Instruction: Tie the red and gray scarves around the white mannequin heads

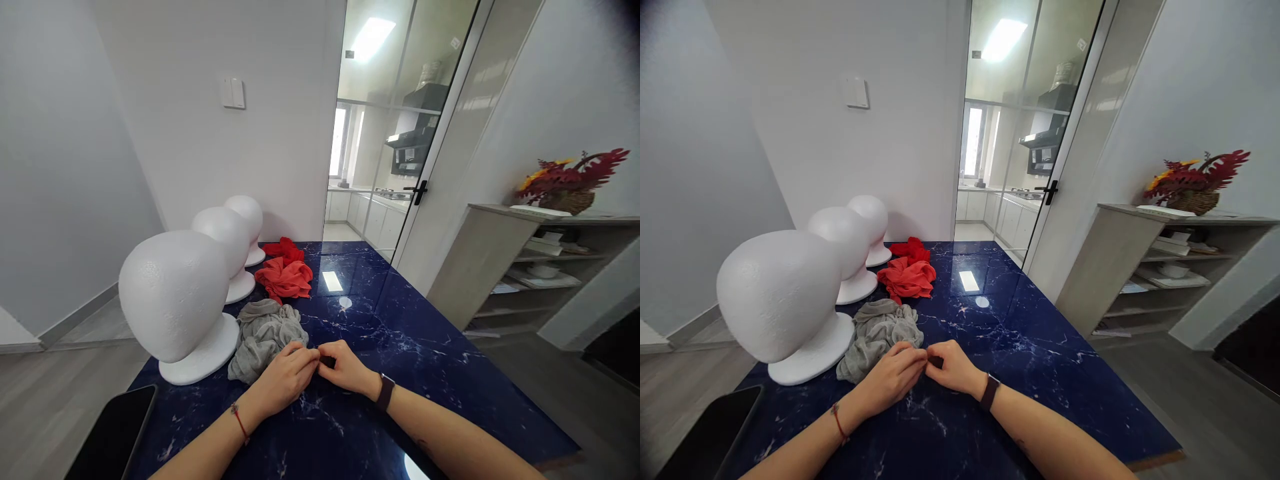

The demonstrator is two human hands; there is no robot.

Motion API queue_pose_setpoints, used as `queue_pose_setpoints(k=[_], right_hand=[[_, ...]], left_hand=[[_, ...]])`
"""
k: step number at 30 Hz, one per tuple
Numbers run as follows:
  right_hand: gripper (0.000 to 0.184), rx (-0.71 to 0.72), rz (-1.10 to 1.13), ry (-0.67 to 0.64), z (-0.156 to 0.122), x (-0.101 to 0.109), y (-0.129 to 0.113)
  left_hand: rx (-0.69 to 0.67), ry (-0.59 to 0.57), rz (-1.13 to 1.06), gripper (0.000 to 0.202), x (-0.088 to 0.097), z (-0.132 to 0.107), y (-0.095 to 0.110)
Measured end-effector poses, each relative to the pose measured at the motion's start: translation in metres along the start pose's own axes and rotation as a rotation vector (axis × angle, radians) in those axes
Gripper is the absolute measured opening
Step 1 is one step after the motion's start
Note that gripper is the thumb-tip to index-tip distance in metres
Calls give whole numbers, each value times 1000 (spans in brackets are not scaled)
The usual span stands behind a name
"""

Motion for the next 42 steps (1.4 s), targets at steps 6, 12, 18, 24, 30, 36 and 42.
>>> queue_pose_setpoints(k=[6,12,18,24,30,36,42], right_hand=[[8,22,18,-65,-2,-5,-4],[9,-3,-1,-17,-1,-2,-1],[10,4,-7,-24,-1,0,-1],[10,20,19,-41,0,0,-3],[10,26,21,-53,-1,-1,-3],[11,8,37,-62,-2,-1,-3],[11,17,52,-52,-1,0,-3]], left_hand=[[9,31,-31,18,2,-4,-2],[6,65,-46,24,7,-2,0],[6,51,-45,23,5,-2,-1],[-21,40,-33,21,6,1,3],[-24,27,-38,22,1,0,3],[-25,23,-26,25,1,-2,1],[-15,12,-14,24,3,-2,-2]])
Point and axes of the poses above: each hand's wrist, its own z-axis towards the middle knuckle, its own x-axis out of the back of the hand, y = z × x, the point moved 4 cm from there along z, towards the middle knuckle, and after that the axes turned 4 degrees about z, right-handed, at the moved point
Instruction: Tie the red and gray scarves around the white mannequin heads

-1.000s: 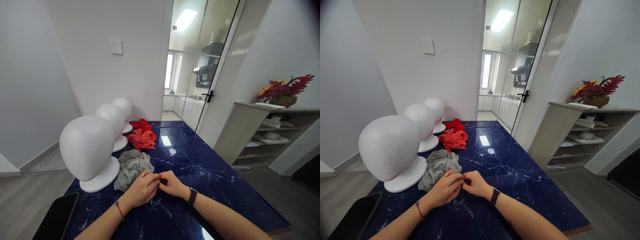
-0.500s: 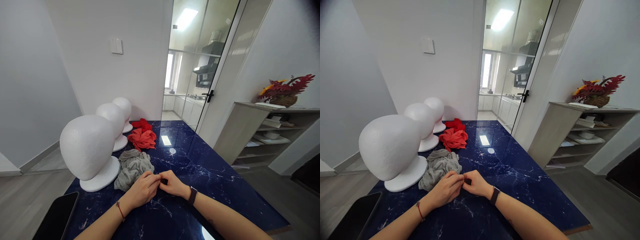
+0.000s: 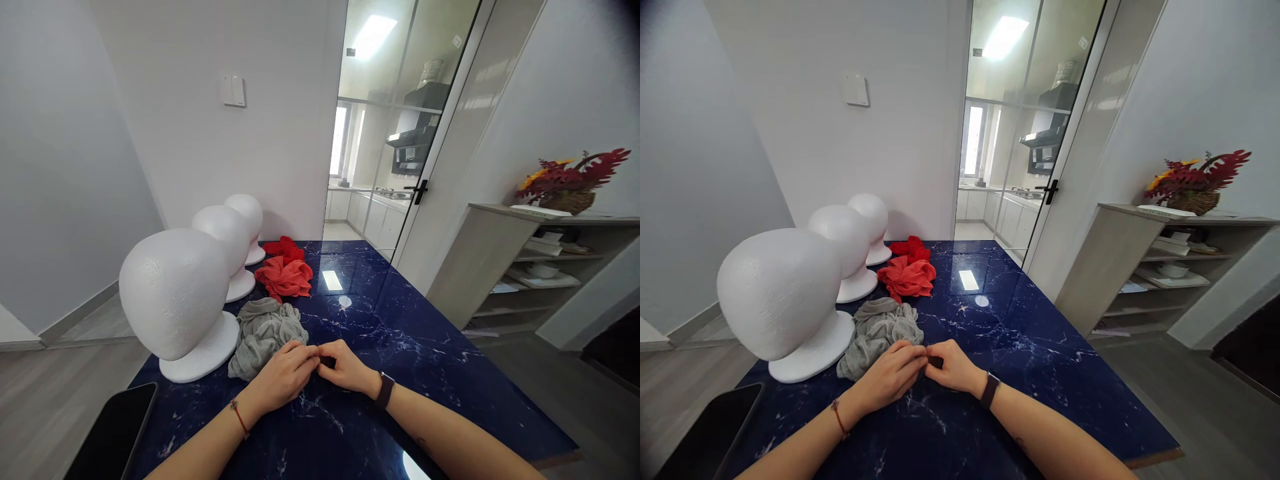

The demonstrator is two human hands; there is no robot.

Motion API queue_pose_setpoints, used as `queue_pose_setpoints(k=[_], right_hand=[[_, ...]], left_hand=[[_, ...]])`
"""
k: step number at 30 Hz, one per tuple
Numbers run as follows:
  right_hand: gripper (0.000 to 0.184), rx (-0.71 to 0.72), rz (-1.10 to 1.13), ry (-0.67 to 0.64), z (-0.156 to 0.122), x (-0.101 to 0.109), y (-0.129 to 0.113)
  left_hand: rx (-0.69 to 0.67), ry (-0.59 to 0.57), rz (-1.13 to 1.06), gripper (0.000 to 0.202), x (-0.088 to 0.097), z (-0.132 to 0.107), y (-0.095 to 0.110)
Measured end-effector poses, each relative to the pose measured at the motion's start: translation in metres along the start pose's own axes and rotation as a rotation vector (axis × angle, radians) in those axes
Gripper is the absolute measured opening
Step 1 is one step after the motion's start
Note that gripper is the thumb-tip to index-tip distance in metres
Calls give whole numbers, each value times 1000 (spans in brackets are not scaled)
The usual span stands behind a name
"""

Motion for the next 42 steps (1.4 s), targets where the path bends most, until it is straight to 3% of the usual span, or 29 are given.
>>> queue_pose_setpoints(k=[32,42], right_hand=[[14,-53,62,-10,3,-2,12],[16,-83,69,44,8,-3,19]], left_hand=[[22,34,48,16,-4,-1,-2],[70,68,106,19,-13,-3,-6]])
Point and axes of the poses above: each hand's wrist, its own z-axis towards the middle knuckle, its own x-axis out of the back of the hand, y = z × x, the point moved 4 cm from there along z, towards the middle knuckle, and after that the axes turned 4 degrees about z, right-handed, at the moved point
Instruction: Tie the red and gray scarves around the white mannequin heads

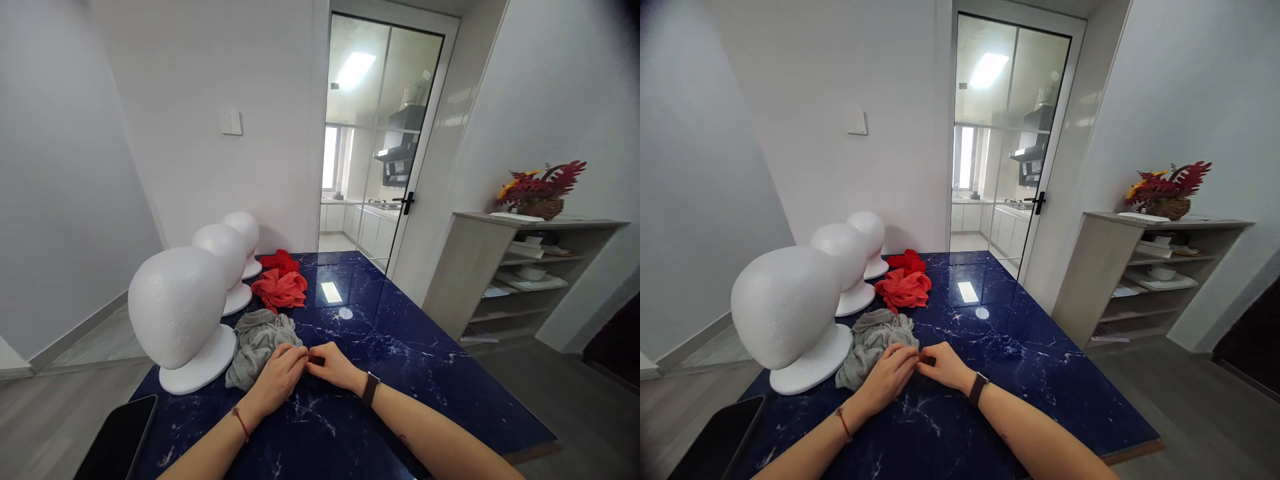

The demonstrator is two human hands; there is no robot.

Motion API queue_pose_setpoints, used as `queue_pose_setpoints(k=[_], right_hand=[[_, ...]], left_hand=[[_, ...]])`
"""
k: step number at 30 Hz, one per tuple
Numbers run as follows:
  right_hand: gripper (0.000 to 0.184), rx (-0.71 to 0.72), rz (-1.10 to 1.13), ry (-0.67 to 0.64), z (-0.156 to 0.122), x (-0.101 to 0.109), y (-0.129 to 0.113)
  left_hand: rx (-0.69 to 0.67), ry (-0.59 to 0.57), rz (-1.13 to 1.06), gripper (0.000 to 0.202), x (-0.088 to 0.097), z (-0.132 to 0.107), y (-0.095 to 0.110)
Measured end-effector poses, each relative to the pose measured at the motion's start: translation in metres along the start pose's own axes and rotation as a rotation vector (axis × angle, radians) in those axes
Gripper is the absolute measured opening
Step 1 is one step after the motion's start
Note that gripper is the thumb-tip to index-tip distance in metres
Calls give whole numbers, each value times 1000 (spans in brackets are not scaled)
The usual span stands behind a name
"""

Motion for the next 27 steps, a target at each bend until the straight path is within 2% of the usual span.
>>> queue_pose_setpoints(k=[5,10,20,27], right_hand=[[21,27,-71,13,-1,0,-2],[24,35,-227,67,0,2,-4],[22,-13,-441,162,3,3,-2],[24,-56,-496,181,0,5,-4]], left_hand=[[5,50,61,21,-4,-4,-3],[125,103,158,21,0,-6,-12],[190,87,180,24,0,-13,-21],[197,48,185,24,2,-9,-17]])
Point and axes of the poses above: each hand's wrist, its own z-axis towards the middle knuckle, its own x-axis out of the back of the hand, y = z × x, the point moved 4 cm from there along z, towards the middle knuckle, and after that the axes turned 4 degrees about z, right-handed, at the moved point
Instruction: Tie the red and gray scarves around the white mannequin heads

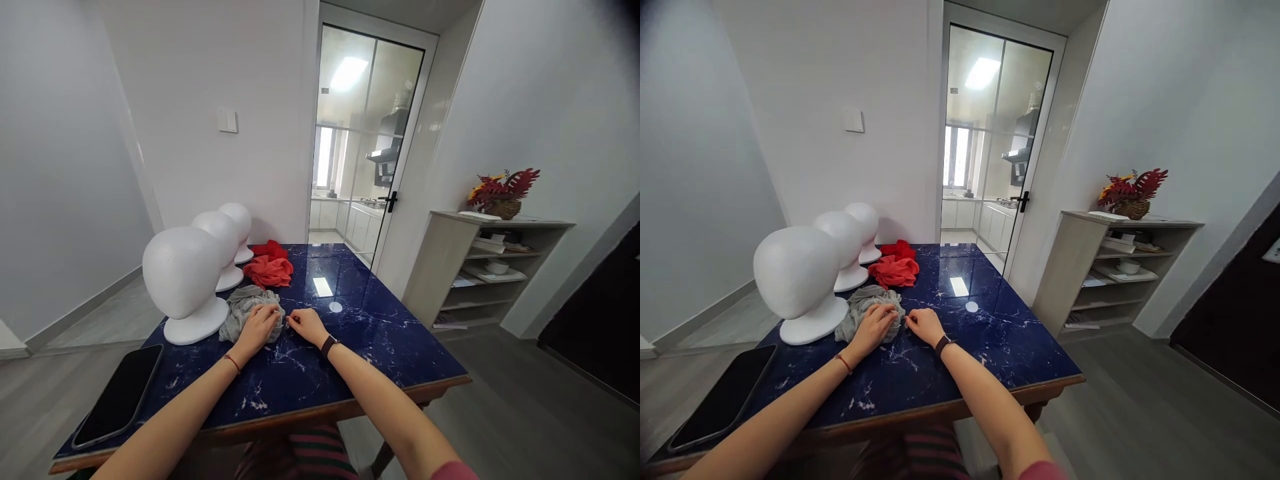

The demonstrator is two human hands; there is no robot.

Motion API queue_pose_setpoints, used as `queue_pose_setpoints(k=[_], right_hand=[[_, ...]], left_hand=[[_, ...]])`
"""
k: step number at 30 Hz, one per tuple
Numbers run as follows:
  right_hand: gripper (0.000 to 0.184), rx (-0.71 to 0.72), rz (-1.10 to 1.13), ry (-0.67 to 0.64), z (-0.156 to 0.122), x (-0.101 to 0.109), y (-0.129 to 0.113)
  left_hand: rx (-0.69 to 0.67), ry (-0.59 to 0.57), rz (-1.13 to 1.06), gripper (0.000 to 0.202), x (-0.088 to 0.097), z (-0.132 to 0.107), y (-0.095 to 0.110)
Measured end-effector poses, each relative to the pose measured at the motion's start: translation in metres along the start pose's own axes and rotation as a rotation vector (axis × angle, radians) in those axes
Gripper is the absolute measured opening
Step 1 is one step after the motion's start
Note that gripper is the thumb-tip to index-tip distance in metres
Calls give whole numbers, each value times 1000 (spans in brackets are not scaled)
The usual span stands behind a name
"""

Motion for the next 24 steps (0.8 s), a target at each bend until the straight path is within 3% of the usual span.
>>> queue_pose_setpoints(k=[16,24], right_hand=[[27,98,92,-80,-3,-5,-6],[23,113,229,-170,-8,-17,-2]], left_hand=[[-122,41,-40,16,9,0,14],[-149,-41,-167,24,18,4,21]])
Point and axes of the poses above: each hand's wrist, its own z-axis towards the middle knuckle, its own x-axis out of the back of the hand, y = z × x, the point moved 4 cm from there along z, towards the middle knuckle, and after that the axes turned 4 degrees about z, right-handed, at the moved point
